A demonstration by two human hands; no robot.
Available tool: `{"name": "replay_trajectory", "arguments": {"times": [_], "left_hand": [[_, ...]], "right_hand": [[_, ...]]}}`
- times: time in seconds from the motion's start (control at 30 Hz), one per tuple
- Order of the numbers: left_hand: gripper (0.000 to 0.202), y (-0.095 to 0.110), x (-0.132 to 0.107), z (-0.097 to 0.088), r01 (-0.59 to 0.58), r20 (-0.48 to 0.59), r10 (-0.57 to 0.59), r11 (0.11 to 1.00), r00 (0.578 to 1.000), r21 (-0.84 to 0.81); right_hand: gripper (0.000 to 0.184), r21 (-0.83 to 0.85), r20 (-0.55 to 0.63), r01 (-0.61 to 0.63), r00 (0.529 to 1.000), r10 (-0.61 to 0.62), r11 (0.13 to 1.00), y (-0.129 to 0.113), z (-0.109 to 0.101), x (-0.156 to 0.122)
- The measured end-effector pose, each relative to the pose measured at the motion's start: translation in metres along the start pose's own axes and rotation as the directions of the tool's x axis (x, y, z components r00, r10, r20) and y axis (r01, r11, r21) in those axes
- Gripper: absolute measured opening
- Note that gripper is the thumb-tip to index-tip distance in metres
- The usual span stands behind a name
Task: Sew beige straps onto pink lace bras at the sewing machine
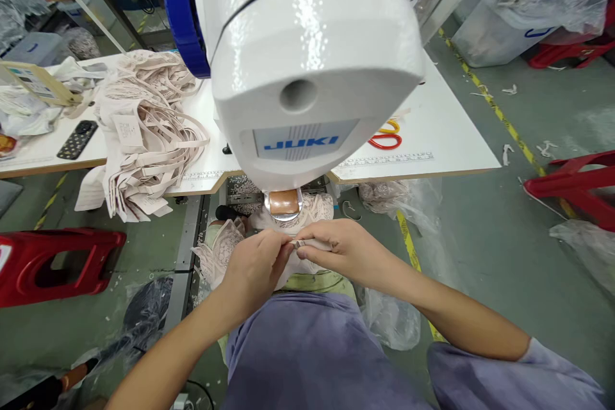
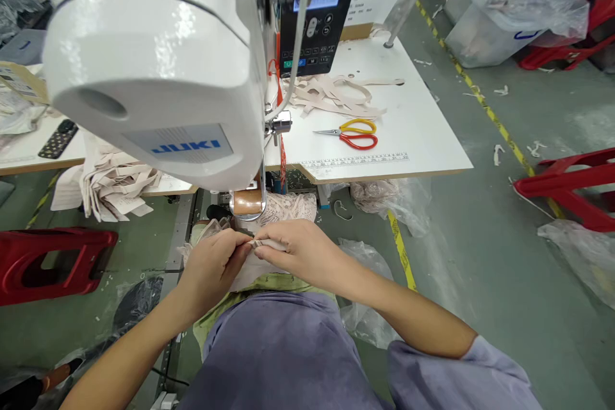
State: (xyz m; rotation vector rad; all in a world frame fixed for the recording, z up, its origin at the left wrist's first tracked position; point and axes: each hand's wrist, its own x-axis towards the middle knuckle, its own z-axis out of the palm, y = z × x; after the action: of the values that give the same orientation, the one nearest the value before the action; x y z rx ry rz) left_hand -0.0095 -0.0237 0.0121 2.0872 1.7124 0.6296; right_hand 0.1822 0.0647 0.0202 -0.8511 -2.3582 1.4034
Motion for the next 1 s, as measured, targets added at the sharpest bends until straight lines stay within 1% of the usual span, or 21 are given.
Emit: {"name": "replay_trajectory", "arguments": {"times": [0.1,0.2,0.27,0.33,0.37,0.4,0.43,0.5,0.53,0.57,0.63,0.7,0.73,0.77,0.8,0.83,0.9,0.97,1.0], "left_hand": [[0.029,0.003,-0.002,0.006,-0.01,-0.106,0.016,0.998,0.994,0.061],[0.026,0.007,0.001,0.009,0.033,-0.16,-0.031,0.999,0.987,0.011],[0.022,0.005,0.004,0.009,0.088,-0.171,-0.089,0.996,0.981,-0.01],[0.018,-0.004,0.007,0.009,0.115,-0.227,-0.099,0.992,0.969,0.059],[0.017,-0.01,0.009,0.009,0.095,-0.268,-0.056,0.987,0.962,0.133],[0.017,-0.018,0.01,0.009,0.047,-0.298,0.021,0.974,0.954,0.221],[0.018,-0.027,0.01,0.008,-0.023,-0.309,0.124,0.951,0.943,0.309],[0.027,-0.044,0.012,0.007,-0.186,-0.266,0.328,0.876,0.907,0.445],[0.034,-0.051,0.013,0.006,-0.252,-0.234,0.402,0.837,0.885,0.486],[0.039,-0.057,0.014,0.004,-0.299,-0.202,0.452,0.805,0.869,0.512],[0.044,-0.064,0.017,0.001,-0.35,-0.156,0.502,0.762,0.85,0.544],[0.043,-0.063,0.02,-0.002,-0.367,-0.133,0.522,0.737,0.842,0.568],[0.042,-0.061,0.021,-0.003,-0.358,-0.124,0.512,0.734,0.85,0.577],[0.04,-0.057,0.022,-0.003,-0.336,-0.113,0.484,0.739,0.868,0.583],[0.038,-0.052,0.023,-0.004,-0.308,-0.101,0.445,0.748,0.89,0.588],[0.036,-0.047,0.022,-0.004,-0.273,-0.088,0.397,0.76,0.914,0.59],[0.033,-0.038,0.021,-0.005,-0.213,-0.054,0.299,0.783,0.953,0.585],[0.034,-0.035,0.021,-0.009,-0.191,-0.022,0.249,0.795,0.968,0.575],[0.035,-0.037,0.022,-0.012,-0.214,-0.002,0.262,0.795,0.965,0.568]], "right_hand": [[0.016,-0.117,-0.12,0.075,0.989,-0.09,0.99,0.0,0.007,-0.003],[0.015,-0.212,-0.2,0.121,0.966,-0.165,0.97,0.0,0.009,0.002],[0.012,-0.224,-0.2,0.113,0.967,-0.16,0.968,-0.001,0.003,0.014],[0.009,-0.22,-0.161,0.072,0.981,-0.109,0.973,-0.003,-0.006,0.03],[0.009,-0.223,-0.135,0.043,0.988,-0.075,0.974,-0.005,-0.011,0.038],[0.01,-0.233,-0.108,0.017,0.993,-0.043,0.972,-0.008,-0.016,0.046],[0.012,-0.249,-0.087,-0.006,0.996,-0.017,0.968,-0.011,-0.02,0.052],[0.017,-0.293,-0.056,-0.026,0.998,0.01,0.956,-0.018,-0.026,0.062],[0.019,-0.318,-0.045,-0.026,0.999,0.012,0.948,-0.021,-0.028,0.064],[0.021,-0.343,-0.039,-0.027,0.999,0.014,0.939,-0.024,-0.029,0.065],[0.023,-0.384,-0.034,-0.039,0.999,0.028,0.922,-0.025,-0.029,0.065],[0.023,-0.406,-0.033,-0.048,0.999,0.038,0.913,-0.021,-0.028,0.063],[0.022,-0.415,-0.048,-0.04,0.999,0.022,0.909,-0.017,-0.026,0.061],[0.02,-0.432,-0.081,-0.017,0.996,-0.021,0.902,-0.012,-0.023,0.058],[0.019,-0.461,-0.131,0.017,0.988,-0.087,0.887,-0.006,-0.02,0.054],[0.02,-0.501,-0.19,0.052,0.967,-0.169,0.864,0.0,-0.015,0.051],[0.023,-0.591,-0.302,0.1,0.892,-0.335,0.8,0.012,-0.005,0.043],[0.021,-0.645,-0.376,0.103,0.82,-0.432,0.757,0.019,0.005,0.038],[0.02,-0.653,-0.404,0.095,0.795,-0.452,0.752,0.021,0.009,0.036]]}}
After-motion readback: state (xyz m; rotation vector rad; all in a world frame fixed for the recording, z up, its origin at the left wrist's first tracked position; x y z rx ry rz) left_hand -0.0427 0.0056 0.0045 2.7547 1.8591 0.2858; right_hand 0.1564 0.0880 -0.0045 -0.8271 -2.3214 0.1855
